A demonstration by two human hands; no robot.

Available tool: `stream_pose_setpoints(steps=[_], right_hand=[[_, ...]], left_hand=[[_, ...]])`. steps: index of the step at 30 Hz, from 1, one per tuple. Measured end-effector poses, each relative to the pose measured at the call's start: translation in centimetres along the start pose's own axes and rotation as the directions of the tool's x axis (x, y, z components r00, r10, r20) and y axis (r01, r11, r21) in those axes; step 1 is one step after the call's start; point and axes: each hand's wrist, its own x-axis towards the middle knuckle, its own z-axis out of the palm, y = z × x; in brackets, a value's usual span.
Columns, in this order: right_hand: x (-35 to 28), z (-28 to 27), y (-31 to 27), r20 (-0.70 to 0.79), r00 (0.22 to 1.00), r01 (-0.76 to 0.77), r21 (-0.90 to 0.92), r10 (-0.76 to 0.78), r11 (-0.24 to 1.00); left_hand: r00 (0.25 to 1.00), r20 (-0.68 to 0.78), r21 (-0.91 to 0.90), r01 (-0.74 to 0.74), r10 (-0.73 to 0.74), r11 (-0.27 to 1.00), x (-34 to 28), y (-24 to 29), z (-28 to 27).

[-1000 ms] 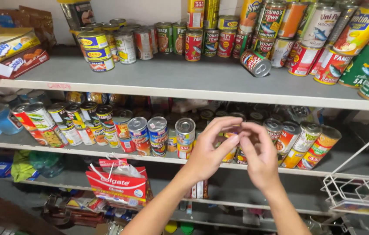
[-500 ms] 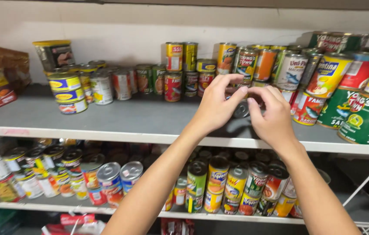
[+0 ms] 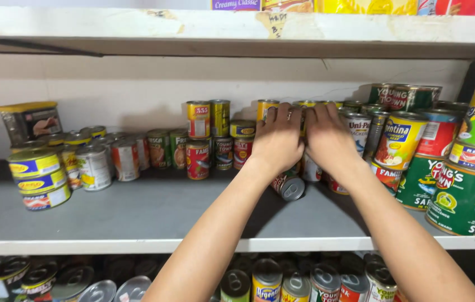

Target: Restocking and organizing canned goods on grocery store shelves.

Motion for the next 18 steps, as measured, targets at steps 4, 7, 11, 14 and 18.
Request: stream_pose_setpoints(steps=[4, 7, 11, 14, 18], right_hand=[[-0.2, 2.2, 0.6, 0.009, 1.000, -0.026, -0.169, 0.028, 0.985], [-0.6, 3.0, 1.0, -0.008, 1.000, -0.020, -0.223, 0.019, 0.975], [-1.2, 3.9, 1.5, 0.042, 0.999, 0.004, -0.399, 0.014, 0.917], [-1.2, 3.7, 1.5, 0.058, 0.998, 0.018, -0.427, 0.008, 0.904], [-1.4, 2.9, 1.0, 0.050, 0.999, 0.031, -0.397, -0.012, 0.917]], left_hand=[[0.996, -0.078, 0.020, -0.044, 0.045, 0.999, 0.7, -0.5, 1.4], [0.998, 0.069, 0.029, -0.017, 0.015, 0.999, 0.8, -0.7, 2.0], [0.977, 0.208, 0.000, 0.047, -0.046, 0.999, 0.9, -1.2, 2.5], [0.957, 0.284, -0.024, 0.071, -0.061, 0.997, 1.0, -1.1, 1.7], [0.972, 0.230, -0.032, 0.058, -0.049, 0.998, 0.8, -1.6, 2.0]])
